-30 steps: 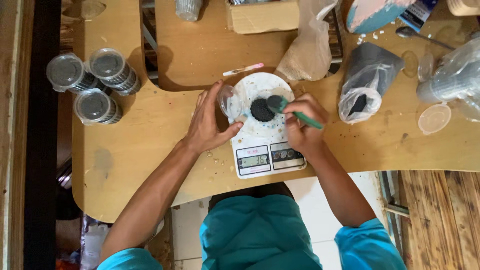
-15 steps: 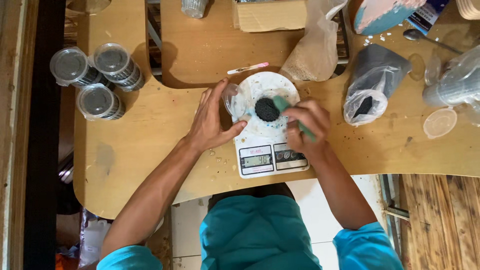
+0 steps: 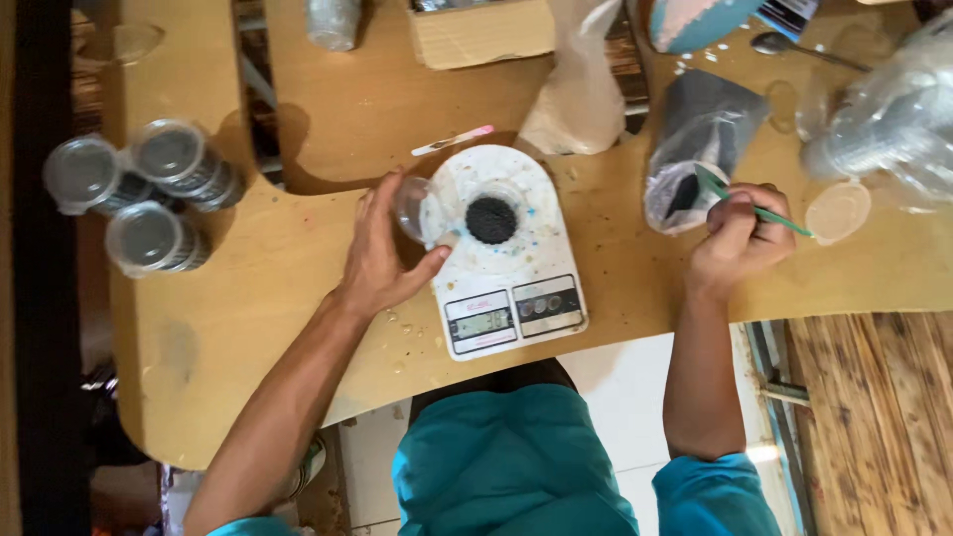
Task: The person scoops a dark granular substance from a plastic bag into a small plastic container placed on a digital scale. They repeatedly add and remove small amounts to reach a target weight, then set the filled container aside and repeat the process with a new container.
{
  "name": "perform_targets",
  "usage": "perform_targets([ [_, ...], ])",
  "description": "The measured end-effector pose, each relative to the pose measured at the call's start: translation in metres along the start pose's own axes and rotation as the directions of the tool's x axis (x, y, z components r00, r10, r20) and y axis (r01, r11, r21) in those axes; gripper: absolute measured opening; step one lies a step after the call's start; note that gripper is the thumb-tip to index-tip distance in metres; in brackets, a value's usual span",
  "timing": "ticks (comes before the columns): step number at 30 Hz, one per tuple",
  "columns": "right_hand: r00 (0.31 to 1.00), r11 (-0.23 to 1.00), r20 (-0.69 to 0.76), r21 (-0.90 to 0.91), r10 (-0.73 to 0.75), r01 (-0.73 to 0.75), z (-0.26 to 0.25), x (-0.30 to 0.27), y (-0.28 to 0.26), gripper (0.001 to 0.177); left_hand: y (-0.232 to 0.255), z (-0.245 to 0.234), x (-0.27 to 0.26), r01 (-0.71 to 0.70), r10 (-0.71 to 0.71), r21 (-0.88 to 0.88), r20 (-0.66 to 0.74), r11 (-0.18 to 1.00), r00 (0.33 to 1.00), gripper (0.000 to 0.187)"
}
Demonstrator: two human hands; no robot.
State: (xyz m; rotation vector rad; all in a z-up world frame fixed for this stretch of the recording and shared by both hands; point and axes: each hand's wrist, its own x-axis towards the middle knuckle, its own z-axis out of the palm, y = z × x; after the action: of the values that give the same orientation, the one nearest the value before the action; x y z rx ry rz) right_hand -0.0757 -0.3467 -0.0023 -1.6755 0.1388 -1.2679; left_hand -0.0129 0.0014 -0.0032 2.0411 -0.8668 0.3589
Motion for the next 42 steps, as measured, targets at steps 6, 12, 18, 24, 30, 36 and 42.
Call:
perform_targets([
  [6, 0.977, 0.981, -0.119, 0.097, 0.178, -0.167, -0.017, 0.002, 0.027, 0.01, -0.008, 0.005, -0.005, -0.002, 0.002, 0.006, -0.024, 1.0, 1.0, 0.083],
  [12, 0.982, 0.993, -0.169, 0.101, 0.082, -0.066, -0.022, 0.001, 0.025, 0.01, -0.008, 0.004, -0.003, -0.046, 0.04, -0.069, -0.085, 0.997, 0.996, 0.088],
  [18, 0.987, 0.993, -0.108, 0.004, 0.118, -0.118, -0.013, -0.001, 0.017, 0.009, -0.01, 0.004, -0.005, -0.042, 0.036, -0.079, -0.082, 0.996, 0.996, 0.089],
  [24, 0.981, 0.957, 0.14, -0.273, 0.136, -0.094, -0.005, 0.001, 0.005, 0.015, -0.01, 0.005, -0.006, -0.014, 0.009, -0.097, -0.059, 0.995, 0.998, 0.09],
  [30, 0.961, 0.909, 0.274, -0.407, 0.028, 0.089, -0.01, 0.0, 0.006, 0.009, -0.014, 0.006, -0.008, 0.006, -0.012, -0.112, -0.054, 0.994, 0.998, 0.09],
  [36, 0.956, 0.895, 0.292, -0.434, 0.034, 0.101, -0.012, 0.001, 0.009, 0.016, -0.011, 0.004, -0.007, -0.004, -0.002, -0.104, -0.059, 0.995, 0.998, 0.089],
  [42, 0.959, 0.897, 0.282, -0.427, 0.015, 0.111, -0.011, 0.0, 0.01, 0.016, -0.012, 0.006, -0.007, -0.024, 0.018, -0.083, -0.079, 0.996, 0.997, 0.089],
])
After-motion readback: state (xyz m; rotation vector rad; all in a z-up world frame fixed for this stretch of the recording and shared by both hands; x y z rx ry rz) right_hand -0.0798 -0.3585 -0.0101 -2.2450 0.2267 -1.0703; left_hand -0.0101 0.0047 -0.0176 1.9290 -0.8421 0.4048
